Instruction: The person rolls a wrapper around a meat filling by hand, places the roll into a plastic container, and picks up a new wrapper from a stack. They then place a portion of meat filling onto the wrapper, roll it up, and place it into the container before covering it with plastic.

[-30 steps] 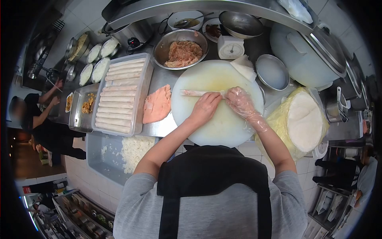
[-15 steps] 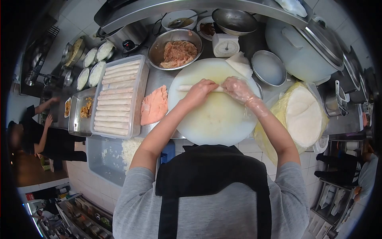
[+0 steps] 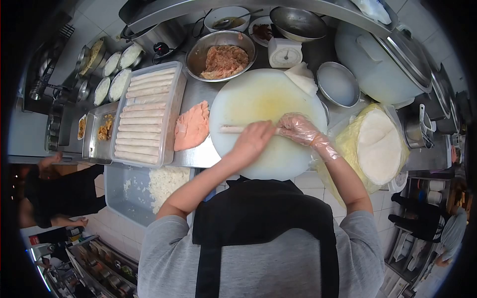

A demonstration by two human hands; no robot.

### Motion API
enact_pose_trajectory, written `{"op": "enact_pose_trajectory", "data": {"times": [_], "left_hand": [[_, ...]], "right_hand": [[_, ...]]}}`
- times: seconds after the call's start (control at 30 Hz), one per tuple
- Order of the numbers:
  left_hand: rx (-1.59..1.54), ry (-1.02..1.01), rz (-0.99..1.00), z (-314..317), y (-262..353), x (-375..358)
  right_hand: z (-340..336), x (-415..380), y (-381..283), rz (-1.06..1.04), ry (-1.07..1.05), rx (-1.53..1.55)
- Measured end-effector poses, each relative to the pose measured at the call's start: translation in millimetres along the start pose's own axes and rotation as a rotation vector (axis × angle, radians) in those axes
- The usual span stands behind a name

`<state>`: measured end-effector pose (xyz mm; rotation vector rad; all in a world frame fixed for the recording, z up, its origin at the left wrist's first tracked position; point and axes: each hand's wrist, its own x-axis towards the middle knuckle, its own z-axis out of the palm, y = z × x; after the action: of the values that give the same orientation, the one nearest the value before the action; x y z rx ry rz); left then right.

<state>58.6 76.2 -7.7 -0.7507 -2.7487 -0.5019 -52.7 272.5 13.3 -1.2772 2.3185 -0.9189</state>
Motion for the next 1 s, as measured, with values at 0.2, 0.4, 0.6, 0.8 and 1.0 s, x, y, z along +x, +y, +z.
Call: {"op": "enact_pose_trajectory", "data": {"times": [0.2,0.4,0.6,0.8,1.0], "left_hand": [[-0.134,-0.119,-0.148,19,34,-3],[0.047,-0.114,-0.165,27,-7,42],[0.032,-0.217,-0.169,22,-9,110],[-0.244,-0.221,-0.12,32,-15,140],[-0.796,0.027,-0.109,-73,4,130]], "right_hand": [[-16,-18,6,0.155,0.307,0.203],[-37,-69,20,0.261,0.586,0.274],[-24,-105,8,0.309,0.683,0.251],[-23,-124,-2,0.341,0.725,0.219],[-51,-104,-60,0.138,0.81,0.043]]}}
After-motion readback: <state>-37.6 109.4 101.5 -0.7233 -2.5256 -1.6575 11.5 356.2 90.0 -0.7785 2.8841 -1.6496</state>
